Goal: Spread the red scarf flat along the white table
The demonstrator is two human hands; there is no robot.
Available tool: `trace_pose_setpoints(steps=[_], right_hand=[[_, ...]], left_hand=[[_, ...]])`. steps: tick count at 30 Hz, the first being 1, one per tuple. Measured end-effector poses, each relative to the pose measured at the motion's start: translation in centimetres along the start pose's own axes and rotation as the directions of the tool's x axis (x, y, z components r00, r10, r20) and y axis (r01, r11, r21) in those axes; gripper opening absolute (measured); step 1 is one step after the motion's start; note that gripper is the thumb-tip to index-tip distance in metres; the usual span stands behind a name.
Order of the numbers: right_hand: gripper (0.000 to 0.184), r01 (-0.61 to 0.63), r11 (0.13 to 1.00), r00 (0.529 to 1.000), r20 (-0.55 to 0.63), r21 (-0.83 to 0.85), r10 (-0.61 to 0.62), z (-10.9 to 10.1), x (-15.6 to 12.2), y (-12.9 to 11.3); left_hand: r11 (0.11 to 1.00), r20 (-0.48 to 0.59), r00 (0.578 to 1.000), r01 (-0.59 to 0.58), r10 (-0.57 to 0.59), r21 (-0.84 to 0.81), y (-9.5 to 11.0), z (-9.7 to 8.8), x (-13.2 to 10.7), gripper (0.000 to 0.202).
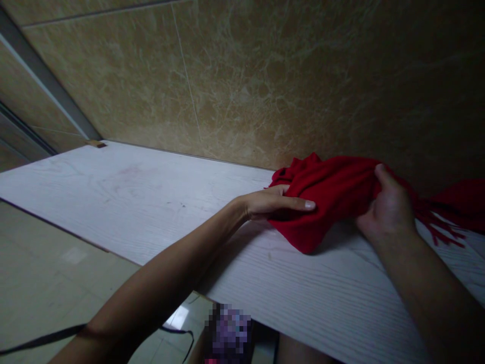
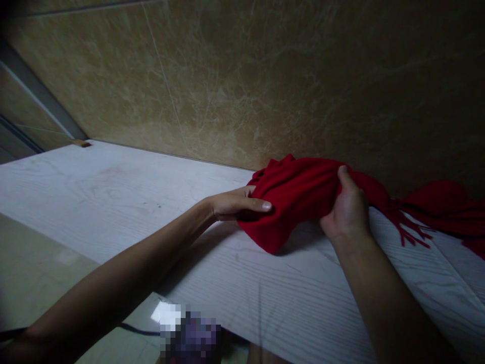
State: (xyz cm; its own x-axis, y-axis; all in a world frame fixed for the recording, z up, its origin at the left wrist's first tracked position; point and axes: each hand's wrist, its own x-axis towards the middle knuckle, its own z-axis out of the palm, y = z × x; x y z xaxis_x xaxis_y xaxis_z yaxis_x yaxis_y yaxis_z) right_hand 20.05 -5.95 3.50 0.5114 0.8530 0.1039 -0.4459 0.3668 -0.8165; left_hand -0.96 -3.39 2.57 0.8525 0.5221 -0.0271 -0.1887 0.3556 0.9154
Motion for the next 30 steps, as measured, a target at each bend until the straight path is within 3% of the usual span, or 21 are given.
trace_pose_setpoints(steps=[3, 7, 13, 17, 19, 24, 30], right_hand=[[0.021, -0.17, 0.985, 0.975, 0.147, 0.027, 0.164, 0.6, -0.9, -0.1], [0.035, -0.335, 0.941, 0.89, 0.314, -0.043, 0.331, 1.3, -2.4, 0.4], [0.053, -0.365, 0.916, 0.839, 0.367, -0.166, 0.401, 1.2, -3.9, 1.3], [0.056, -0.337, 0.926, 0.806, 0.456, -0.171, 0.378, 1.3, -4.3, 1.5], [0.049, -0.297, 0.94, 0.829, 0.442, -0.17, 0.342, 1.6, -4.3, 1.7], [0.029, -0.142, 0.977, 0.964, 0.204, -0.162, 0.174, 1.8, -3.4, 2.1], [0.018, -0.016, 0.995, 0.996, 0.085, -0.1, 0.025, 2.0, -2.6, 1.5]], left_hand=[[0.998, -0.068, 0.996, -0.06, 0.06, 0.005, -0.1, -0.2, 0.4, 0.055], [0.977, -0.145, 0.97, -0.205, 0.195, -0.057, -0.2, -0.6, 1.0, 0.048], [0.951, -0.26, 0.922, -0.307, 0.288, -0.035, -0.1, -0.6, 1.3, 0.027], [0.945, -0.294, 0.9, -0.323, 0.323, 0.049, -0.3, -0.7, 1.4, 0.033], [0.951, -0.289, 0.906, -0.286, 0.309, 0.119, -0.7, -0.7, 1.6, 0.039], [0.944, -0.232, 0.927, -0.244, 0.293, 0.221, -1.2, -0.6, 1.8, 0.055], [0.955, -0.124, 0.985, -0.08, 0.12, 0.285, -0.7, -0.1, 1.1, 0.051]])
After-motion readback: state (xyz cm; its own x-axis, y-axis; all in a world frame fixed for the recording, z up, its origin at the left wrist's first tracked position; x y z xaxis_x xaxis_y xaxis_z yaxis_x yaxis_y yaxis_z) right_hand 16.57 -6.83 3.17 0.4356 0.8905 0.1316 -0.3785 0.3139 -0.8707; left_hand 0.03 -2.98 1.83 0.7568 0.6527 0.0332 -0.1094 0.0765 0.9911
